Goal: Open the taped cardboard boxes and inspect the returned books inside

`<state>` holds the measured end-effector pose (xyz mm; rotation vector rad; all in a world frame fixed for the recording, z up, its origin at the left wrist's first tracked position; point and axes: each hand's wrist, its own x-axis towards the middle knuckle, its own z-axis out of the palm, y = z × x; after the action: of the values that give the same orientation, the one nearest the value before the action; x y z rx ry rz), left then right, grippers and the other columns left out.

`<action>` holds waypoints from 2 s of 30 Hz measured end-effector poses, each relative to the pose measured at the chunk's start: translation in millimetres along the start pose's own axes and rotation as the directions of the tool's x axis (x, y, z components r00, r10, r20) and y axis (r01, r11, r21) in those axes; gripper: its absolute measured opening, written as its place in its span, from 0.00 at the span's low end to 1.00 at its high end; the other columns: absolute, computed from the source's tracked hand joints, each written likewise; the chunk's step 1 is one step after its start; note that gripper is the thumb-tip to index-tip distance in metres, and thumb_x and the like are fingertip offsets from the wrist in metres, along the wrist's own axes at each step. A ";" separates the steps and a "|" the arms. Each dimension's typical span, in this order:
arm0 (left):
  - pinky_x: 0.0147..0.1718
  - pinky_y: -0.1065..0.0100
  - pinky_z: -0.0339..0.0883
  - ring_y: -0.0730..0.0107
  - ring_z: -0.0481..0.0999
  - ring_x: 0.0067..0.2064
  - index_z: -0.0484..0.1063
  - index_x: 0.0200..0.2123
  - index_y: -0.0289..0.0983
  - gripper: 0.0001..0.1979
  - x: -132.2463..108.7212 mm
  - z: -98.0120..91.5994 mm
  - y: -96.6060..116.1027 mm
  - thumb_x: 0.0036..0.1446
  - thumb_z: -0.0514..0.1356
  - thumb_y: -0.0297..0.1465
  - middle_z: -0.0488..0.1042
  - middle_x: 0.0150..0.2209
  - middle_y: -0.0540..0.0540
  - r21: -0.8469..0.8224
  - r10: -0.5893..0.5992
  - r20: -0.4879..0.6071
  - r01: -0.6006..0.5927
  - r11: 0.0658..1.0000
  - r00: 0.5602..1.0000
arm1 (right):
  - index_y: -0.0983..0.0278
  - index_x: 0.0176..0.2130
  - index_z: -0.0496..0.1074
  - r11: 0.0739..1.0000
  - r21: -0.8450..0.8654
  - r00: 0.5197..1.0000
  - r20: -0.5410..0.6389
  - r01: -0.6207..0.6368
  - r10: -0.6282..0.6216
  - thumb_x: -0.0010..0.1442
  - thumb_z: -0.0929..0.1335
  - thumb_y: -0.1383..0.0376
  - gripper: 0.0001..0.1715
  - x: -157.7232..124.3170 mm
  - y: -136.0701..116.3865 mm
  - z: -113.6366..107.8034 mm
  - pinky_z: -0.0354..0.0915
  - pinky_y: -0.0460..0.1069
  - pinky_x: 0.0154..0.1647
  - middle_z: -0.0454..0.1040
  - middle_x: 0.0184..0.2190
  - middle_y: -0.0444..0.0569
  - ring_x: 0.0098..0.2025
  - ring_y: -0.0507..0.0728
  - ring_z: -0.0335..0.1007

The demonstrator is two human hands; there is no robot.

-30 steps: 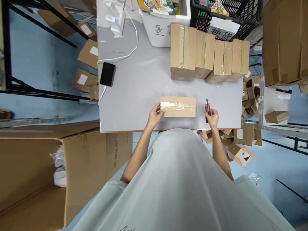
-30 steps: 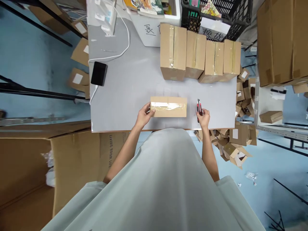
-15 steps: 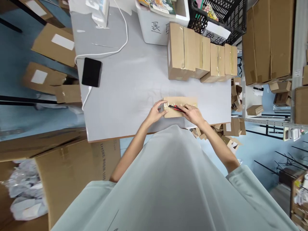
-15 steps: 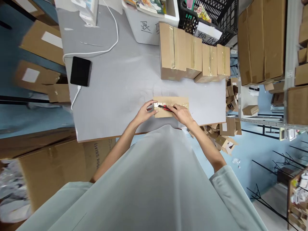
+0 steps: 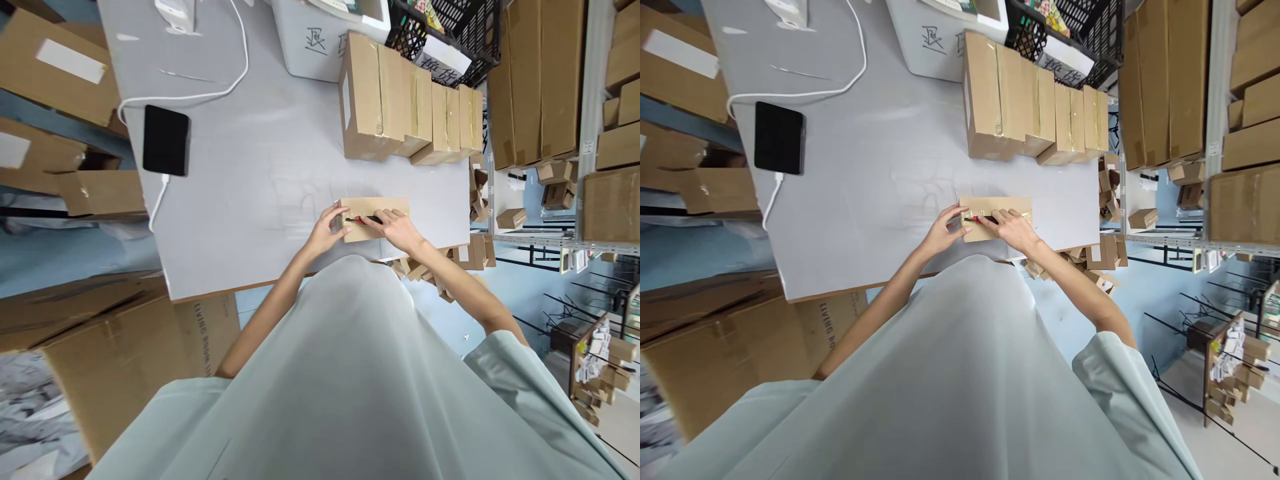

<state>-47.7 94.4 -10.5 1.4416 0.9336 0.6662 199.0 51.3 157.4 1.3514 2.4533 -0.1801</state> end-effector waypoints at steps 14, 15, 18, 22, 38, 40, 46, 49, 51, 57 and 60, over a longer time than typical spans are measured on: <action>0.70 0.44 0.71 0.42 0.68 0.75 0.72 0.71 0.47 0.40 -2.0 7.3 -5.4 0.60 0.71 0.55 0.63 0.77 0.35 -0.058 -0.079 -0.060 0.076 0.995 0.995 | 0.66 0.75 0.64 0.977 0.045 0.977 -0.048 0.208 -0.206 0.79 0.54 0.71 0.32 21.0 -9.7 -7.6 0.66 0.65 0.56 0.77 0.59 0.66 0.59 0.70 0.70; 0.70 0.45 0.71 0.43 0.68 0.75 0.71 0.71 0.47 0.40 -2.7 8.2 -4.7 0.60 0.71 0.55 0.63 0.77 0.35 -0.059 -0.085 -0.061 0.081 0.995 0.994 | 0.67 0.75 0.64 0.974 0.037 0.973 -0.056 0.225 -0.223 0.78 0.54 0.72 0.33 21.3 -8.0 -6.5 0.66 0.65 0.56 0.77 0.59 0.66 0.59 0.71 0.70; 0.69 0.45 0.72 0.44 0.68 0.76 0.68 0.73 0.47 0.40 -6.1 12.8 -1.5 0.64 0.68 0.54 0.63 0.78 0.35 -0.062 -0.103 -0.073 0.098 0.993 0.992 | 0.69 0.73 0.68 0.968 -0.010 0.966 -0.062 0.250 -0.250 0.77 0.53 0.74 0.33 19.8 0.0 -1.7 0.65 0.64 0.54 0.78 0.57 0.66 0.57 0.70 0.71; 0.68 0.45 0.73 0.45 0.67 0.77 0.66 0.74 0.46 0.40 -10.8 23.1 2.5 0.64 0.67 0.53 0.62 0.78 0.35 -0.062 -0.146 -0.114 0.139 0.988 0.983 | 0.71 0.70 0.70 0.961 -0.030 0.958 -0.076 0.274 -0.275 0.78 0.51 0.74 0.33 11.9 13.6 10.0 0.66 0.62 0.52 0.79 0.56 0.66 0.54 0.69 0.72; 0.67 0.45 0.75 0.43 0.75 0.71 0.67 0.73 0.47 0.40 -11.8 51.1 24.9 0.63 0.66 0.56 0.66 0.77 0.36 0.051 -0.250 -0.257 0.272 0.961 0.933 | 0.57 0.75 0.69 0.942 0.330 0.991 -0.131 0.058 -0.015 0.75 0.59 0.73 0.36 -139.3 177.6 92.4 0.65 0.64 0.56 0.80 0.59 0.59 0.55 0.68 0.71; 0.69 0.43 0.72 0.43 0.73 0.72 0.66 0.74 0.48 0.38 -12.4 53.8 29.1 0.65 0.64 0.54 0.65 0.77 0.37 0.098 -0.247 -0.276 0.283 0.954 0.929 | 0.56 0.75 0.69 0.928 0.371 0.988 -0.151 0.042 0.016 0.75 0.59 0.73 0.36 -141.6 178.9 102.4 0.64 0.64 0.57 0.80 0.60 0.58 0.56 0.68 0.70; 0.80 0.32 0.40 0.34 0.46 0.84 0.70 0.71 0.48 0.35 18.6 78.4 67.6 0.62 0.70 0.41 0.54 0.82 0.37 0.567 -0.002 -0.270 0.161 0.808 0.963 | 0.56 0.75 0.69 0.893 0.451 0.968 -0.216 -0.014 0.125 0.76 0.57 0.74 0.36 -134.0 164.5 134.8 0.65 0.64 0.56 0.79 0.63 0.59 0.55 0.68 0.70; 0.80 0.28 0.33 0.33 0.45 0.84 0.66 0.75 0.49 0.40 57.2 113.5 84.9 0.60 0.69 0.37 0.55 0.82 0.40 0.649 0.012 -0.029 0.009 0.761 1.000 | 0.55 0.75 0.68 0.893 0.449 0.952 -0.253 -0.042 0.171 0.77 0.56 0.75 0.37 -132.0 155.8 150.0 0.66 0.62 0.55 0.79 0.64 0.57 0.53 0.65 0.71; 0.80 0.28 0.32 0.32 0.45 0.84 0.63 0.77 0.46 0.46 81.6 137.9 89.1 0.56 0.70 0.34 0.55 0.82 0.38 0.688 -0.018 0.091 -0.049 0.724 0.996 | 0.55 0.75 0.69 0.893 0.445 0.940 -0.273 -0.065 0.204 0.77 0.55 0.75 0.37 -131.1 151.0 157.9 0.66 0.61 0.54 0.80 0.63 0.56 0.53 0.64 0.72; 0.81 0.31 0.33 0.32 0.49 0.83 0.57 0.81 0.42 0.54 109.7 162.5 81.5 0.51 0.70 0.32 0.55 0.82 0.35 0.717 -0.076 0.193 -0.088 0.691 0.978 | 0.52 0.74 0.70 0.824 0.555 0.893 -0.303 -0.119 0.333 0.76 0.59 0.75 0.37 -138.9 135.7 177.0 0.69 0.61 0.57 0.81 0.63 0.55 0.55 0.64 0.74; 0.81 0.31 0.31 0.30 0.44 0.84 0.52 0.82 0.41 0.58 106.8 159.9 78.3 0.52 0.74 0.36 0.50 0.83 0.33 0.720 -0.088 0.228 -0.107 0.686 0.970 | 0.53 0.72 0.74 0.693 0.689 0.815 -0.265 -0.215 0.516 0.77 0.60 0.70 0.32 -148.2 123.5 192.3 0.71 0.61 0.59 0.81 0.60 0.57 0.56 0.64 0.76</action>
<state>154.1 106.5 36.6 2.1852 1.0448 0.0738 419.5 -51.4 34.9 2.4073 2.4710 -0.7309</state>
